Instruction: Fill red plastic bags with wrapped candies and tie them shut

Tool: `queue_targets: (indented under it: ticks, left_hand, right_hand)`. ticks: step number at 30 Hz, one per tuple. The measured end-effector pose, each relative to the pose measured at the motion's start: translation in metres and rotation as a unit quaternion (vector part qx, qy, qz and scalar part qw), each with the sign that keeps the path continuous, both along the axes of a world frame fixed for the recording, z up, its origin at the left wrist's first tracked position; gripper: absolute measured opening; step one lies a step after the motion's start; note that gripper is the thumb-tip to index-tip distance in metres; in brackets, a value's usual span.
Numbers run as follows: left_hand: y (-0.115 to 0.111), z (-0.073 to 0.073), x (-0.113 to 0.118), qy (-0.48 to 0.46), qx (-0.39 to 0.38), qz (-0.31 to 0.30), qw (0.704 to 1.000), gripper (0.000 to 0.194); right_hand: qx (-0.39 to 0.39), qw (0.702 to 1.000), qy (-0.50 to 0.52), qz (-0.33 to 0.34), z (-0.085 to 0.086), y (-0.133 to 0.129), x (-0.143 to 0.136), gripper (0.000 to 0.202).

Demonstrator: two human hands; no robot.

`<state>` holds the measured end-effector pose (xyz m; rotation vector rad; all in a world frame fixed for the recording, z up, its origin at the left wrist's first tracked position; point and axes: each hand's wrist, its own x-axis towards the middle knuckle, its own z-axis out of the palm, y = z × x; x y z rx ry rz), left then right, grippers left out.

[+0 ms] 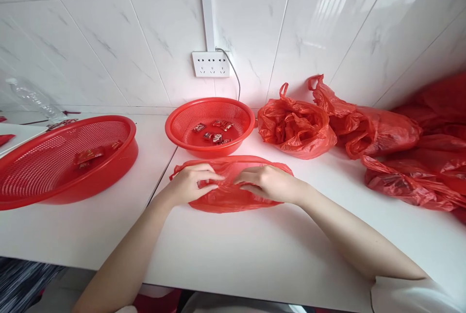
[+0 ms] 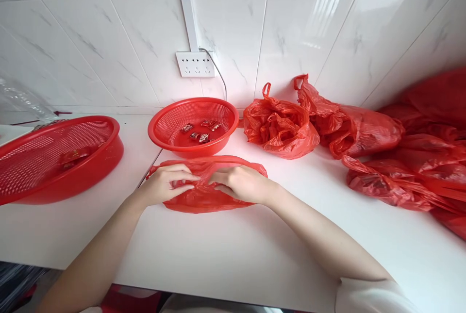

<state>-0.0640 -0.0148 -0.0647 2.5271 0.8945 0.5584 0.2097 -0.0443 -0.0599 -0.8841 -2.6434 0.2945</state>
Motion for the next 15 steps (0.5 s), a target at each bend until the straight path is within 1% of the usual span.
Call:
queue_targets:
  ticks: [2,3,4,6,8,10,12,15]
  left_hand:
    - [-0.005,0.001,0.004,0.001,0.087,-0.002,0.996,0.032]
    - [-0.007,0.000,0.006,0.012,0.120,-0.004,0.993,0.036]
    - [-0.008,0.000,0.007,0.027,0.146,-0.006,0.989,0.041]
    - [-0.007,-0.003,0.008,0.062,0.169,-0.008,0.984,0.053]
    - [-0.005,-0.007,0.007,0.093,0.152,-0.005,0.984,0.068]
    - [0.000,-0.012,0.005,0.115,0.106,0.005,0.988,0.086]
    - [0.005,-0.019,0.002,0.127,0.054,0.019,0.990,0.098]
    - [0.011,-0.027,-0.003,0.136,-0.010,0.028,0.990,0.102]
  right_hand:
    - [0.088,0.995,0.024,0.030,0.000,-0.001,-0.003,0.027]
    - [0.126,0.991,0.017,0.039,-0.003,0.000,-0.004,0.028]
    - [0.154,0.987,0.003,0.043,-0.006,0.003,-0.005,0.032]
    - [0.169,0.984,-0.032,0.042,-0.015,0.010,-0.005,0.052]
    - [0.144,0.987,-0.061,0.033,-0.025,0.017,-0.003,0.077]
    - [0.106,0.991,-0.080,0.015,-0.035,0.025,0.000,0.096]
    - [0.069,0.993,-0.095,-0.006,-0.045,0.031,0.003,0.107]
    - [0.024,0.992,-0.117,-0.031,-0.061,0.041,0.010,0.111]
